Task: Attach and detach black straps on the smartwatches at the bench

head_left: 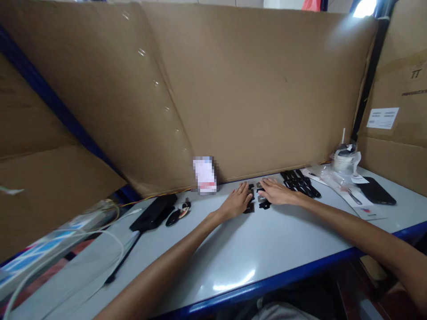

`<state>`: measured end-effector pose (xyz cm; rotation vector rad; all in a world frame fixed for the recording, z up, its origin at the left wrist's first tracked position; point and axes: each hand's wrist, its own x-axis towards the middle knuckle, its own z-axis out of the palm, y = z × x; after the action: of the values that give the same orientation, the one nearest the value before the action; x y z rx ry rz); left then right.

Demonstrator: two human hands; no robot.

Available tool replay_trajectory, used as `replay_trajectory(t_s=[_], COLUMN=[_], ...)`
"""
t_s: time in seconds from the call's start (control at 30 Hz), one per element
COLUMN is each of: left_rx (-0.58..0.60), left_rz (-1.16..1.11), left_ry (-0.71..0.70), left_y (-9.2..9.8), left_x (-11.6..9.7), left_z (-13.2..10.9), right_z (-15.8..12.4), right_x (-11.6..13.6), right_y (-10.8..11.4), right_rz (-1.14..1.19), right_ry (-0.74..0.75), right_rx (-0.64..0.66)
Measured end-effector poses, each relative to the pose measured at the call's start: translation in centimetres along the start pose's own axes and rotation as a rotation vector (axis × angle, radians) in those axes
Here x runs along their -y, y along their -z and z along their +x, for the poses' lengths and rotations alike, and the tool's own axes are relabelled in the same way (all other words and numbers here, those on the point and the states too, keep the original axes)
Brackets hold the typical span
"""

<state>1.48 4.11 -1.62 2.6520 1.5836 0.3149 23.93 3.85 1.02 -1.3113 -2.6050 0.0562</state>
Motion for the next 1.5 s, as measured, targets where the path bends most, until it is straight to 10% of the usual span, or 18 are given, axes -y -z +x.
replay_trajectory(t_s=[0.33, 0.67, 0.93, 1.1, 1.3, 1.5], left_rx=[0.084, 0.075, -0.075, -0.323, -0.108, -0.018], left_rz=[0.09, 0.063, -0.575, -0.406, -0.103, -0.007], left_ry=[0.072, -0.155, -0.056, 0.126, 0.053, 0.183], left_y=[-1.3, -0.4, 0.6, 2.0, -1.1, -1.4], left_x=[-0.6, 2.6, 2.4, 1.7, -3.9, -3.8], left_z=[0.4, 2.0, 4.8, 1.2, -5.5, -2.8], right_z=[-0.2, -4.5, -1.5, 1.5, 3.1, 1.3], right_x=[1.1, 4.7, 8.9, 6.8, 2.2, 4.3], right_y=[-2.3, -1.9, -2.9, -2.1, -0.2, 0.5], right_rz=[0.004, 0.096, 0.175, 0.049, 0.008, 0.139], right_ry=[-0.078, -0.061, -0.024, 0.061, -0.091, -0.038], right_rx=[0.098, 0.108, 0.003, -0.175, 0.013, 0.107])
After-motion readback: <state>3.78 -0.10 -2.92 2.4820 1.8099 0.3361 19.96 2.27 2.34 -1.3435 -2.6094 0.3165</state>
